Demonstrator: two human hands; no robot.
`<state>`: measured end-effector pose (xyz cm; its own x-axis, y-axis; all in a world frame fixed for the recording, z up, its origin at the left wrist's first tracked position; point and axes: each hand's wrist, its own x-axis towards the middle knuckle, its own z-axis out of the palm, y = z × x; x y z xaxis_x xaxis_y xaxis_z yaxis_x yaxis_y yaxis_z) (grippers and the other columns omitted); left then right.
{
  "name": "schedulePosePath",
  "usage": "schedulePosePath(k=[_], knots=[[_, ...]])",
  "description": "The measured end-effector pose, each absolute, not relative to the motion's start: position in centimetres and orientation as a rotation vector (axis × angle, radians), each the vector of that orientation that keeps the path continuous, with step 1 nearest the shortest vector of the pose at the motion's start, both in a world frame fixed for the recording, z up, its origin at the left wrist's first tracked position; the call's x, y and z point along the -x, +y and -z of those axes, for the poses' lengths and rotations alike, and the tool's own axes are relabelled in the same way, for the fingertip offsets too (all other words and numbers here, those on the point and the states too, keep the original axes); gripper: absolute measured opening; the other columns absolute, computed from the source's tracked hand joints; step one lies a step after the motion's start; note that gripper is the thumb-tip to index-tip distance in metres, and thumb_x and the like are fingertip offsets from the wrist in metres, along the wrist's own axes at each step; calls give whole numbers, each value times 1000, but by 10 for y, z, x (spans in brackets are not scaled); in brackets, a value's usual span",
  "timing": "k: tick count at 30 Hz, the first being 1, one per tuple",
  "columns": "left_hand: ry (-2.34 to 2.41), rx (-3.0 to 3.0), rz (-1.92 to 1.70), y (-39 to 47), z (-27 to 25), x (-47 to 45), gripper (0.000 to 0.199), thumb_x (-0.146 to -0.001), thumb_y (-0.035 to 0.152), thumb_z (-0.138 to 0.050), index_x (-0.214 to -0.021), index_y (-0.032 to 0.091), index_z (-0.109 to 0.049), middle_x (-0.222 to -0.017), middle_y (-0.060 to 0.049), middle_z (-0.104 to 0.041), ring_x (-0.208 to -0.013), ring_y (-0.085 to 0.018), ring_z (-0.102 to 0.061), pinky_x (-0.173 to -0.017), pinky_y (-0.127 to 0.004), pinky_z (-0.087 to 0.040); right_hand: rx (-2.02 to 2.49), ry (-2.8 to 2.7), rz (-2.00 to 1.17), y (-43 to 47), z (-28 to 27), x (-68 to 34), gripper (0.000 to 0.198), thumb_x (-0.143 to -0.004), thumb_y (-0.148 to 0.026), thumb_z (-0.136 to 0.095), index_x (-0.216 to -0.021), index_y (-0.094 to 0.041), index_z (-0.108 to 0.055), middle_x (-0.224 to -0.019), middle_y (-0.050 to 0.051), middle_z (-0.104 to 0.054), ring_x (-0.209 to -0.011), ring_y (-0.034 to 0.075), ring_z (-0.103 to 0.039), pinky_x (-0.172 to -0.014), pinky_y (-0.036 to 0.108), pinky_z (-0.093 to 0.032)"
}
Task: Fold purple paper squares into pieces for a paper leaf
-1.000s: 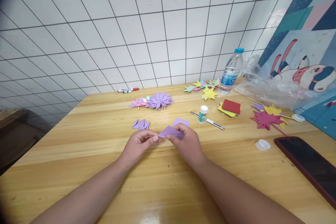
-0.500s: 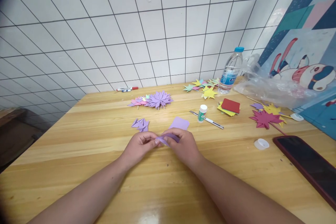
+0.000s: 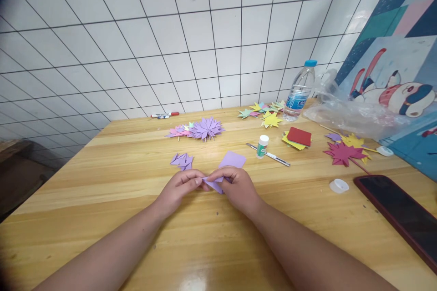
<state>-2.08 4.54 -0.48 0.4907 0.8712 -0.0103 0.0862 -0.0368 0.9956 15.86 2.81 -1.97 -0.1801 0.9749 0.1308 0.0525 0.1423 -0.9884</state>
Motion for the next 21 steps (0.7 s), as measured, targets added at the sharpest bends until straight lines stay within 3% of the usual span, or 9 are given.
schedulePosePath(k=[6, 11, 16, 21], knots=[[972, -1534, -744, 46, 7, 20, 29, -79, 39, -56, -69, 14, -67, -68, -6, -70, -68, -18, -63, -69, -26, -45, 1125, -1390, -1281, 25, 12, -159, 23, -69, -16, -48, -75, -18, -70, -67, 2, -62, -56, 11, -50, -53, 23, -40], [1022, -1605, -738, 46, 8, 21, 29, -81, 38, -54, -69, 14, -67, -71, -6, -70, -70, -17, -62, -69, -26, -45, 1177, -1324, -1357, 21, 7, -159, 30, -79, -33, -46, -99, -19, -64, -85, 3, -65, -67, 15, -56, -54, 24, -43], [1054, -1678, -735, 44, 8, 20, 28, -81, 36, -53, -71, 14, -66, -73, -6, -69, -70, -17, -61, -68, -26, -44, 1344, -1536, -1116, 24, 12, -156, 24, -79, -39, -52, -78, -18, -66, -68, 0, -61, -57, 12, -52, -53, 23, -41], [1057, -1652, -777, 42, 10, 17, 23, -79, 35, -56, -76, 14, -64, -72, -4, -66, -68, -15, -58, -64, -23, -43, 1366, -1626, -979, 24, 13, -156, 19, -80, -34, -52, -79, -21, -67, -69, -1, -64, -62, 14, -55, -59, 24, -41]])
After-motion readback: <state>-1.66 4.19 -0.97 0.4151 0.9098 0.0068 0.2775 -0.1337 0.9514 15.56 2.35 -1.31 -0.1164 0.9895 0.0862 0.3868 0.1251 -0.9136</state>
